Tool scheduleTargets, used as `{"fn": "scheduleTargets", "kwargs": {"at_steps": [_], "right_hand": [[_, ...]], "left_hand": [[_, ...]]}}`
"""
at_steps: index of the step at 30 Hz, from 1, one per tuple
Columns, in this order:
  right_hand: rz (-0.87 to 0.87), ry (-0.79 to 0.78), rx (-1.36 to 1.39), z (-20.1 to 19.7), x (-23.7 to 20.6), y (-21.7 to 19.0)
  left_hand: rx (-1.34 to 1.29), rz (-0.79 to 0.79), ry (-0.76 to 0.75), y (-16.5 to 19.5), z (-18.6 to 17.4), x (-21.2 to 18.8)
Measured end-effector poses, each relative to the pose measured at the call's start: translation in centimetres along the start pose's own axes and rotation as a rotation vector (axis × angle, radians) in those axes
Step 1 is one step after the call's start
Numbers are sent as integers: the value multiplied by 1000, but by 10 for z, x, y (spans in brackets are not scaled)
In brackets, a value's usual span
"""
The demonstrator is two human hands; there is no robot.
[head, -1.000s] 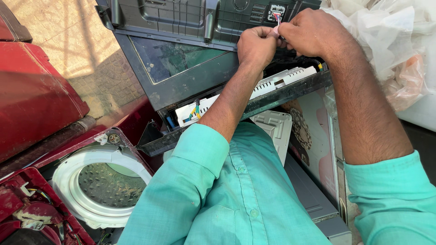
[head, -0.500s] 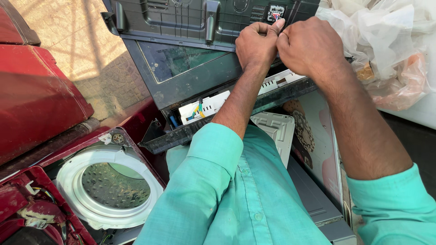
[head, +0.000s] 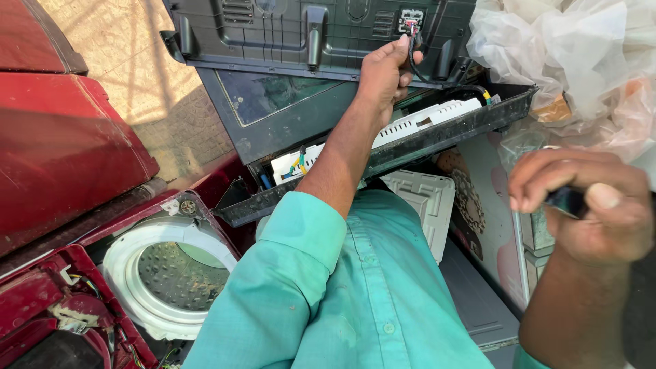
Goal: The person works on the exposed control panel of a top-load washing machine, handling wires and a cylindrical capacitor inside the panel, wrapping a connection with electrical tape, and fitting the capacitor back into the panel. They then lift and reposition the control panel assembly onto the machine.
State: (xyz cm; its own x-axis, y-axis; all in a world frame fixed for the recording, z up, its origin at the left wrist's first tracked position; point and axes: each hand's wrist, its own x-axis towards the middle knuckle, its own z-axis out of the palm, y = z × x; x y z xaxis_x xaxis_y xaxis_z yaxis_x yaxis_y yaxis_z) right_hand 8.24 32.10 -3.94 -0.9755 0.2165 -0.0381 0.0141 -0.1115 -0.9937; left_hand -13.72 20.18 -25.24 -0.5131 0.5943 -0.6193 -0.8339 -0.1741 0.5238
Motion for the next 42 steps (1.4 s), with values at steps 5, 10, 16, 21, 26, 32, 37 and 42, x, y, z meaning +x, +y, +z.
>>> {"fn": "scheduleTargets", "kwargs": {"at_steps": [5,10,16,21,26,32,37,42], "right_hand": [[108,124,81,16,-37,61],[234,117,128,28,-65,102],[253,132,166,28,-82,130],[260,155,117,21,-91,143],[265,176,67,15,-98,151],[278,176,157,19,-103,153],[377,155,145,25,-101,149],[317,174,105,25,-99,146]], "left_hand": [[-207,-136,-181,4,-8,3],[-203,-151,-186,8,-7,5],[335,56,185,16,9,-6],[690,191,336,21,15,-9],[123,-47,136,26,4,-5],[-6,-138,47,25,-4,0],[169,-100,109,31,3,-1],[480,112,123,66,-9,-42]]}}
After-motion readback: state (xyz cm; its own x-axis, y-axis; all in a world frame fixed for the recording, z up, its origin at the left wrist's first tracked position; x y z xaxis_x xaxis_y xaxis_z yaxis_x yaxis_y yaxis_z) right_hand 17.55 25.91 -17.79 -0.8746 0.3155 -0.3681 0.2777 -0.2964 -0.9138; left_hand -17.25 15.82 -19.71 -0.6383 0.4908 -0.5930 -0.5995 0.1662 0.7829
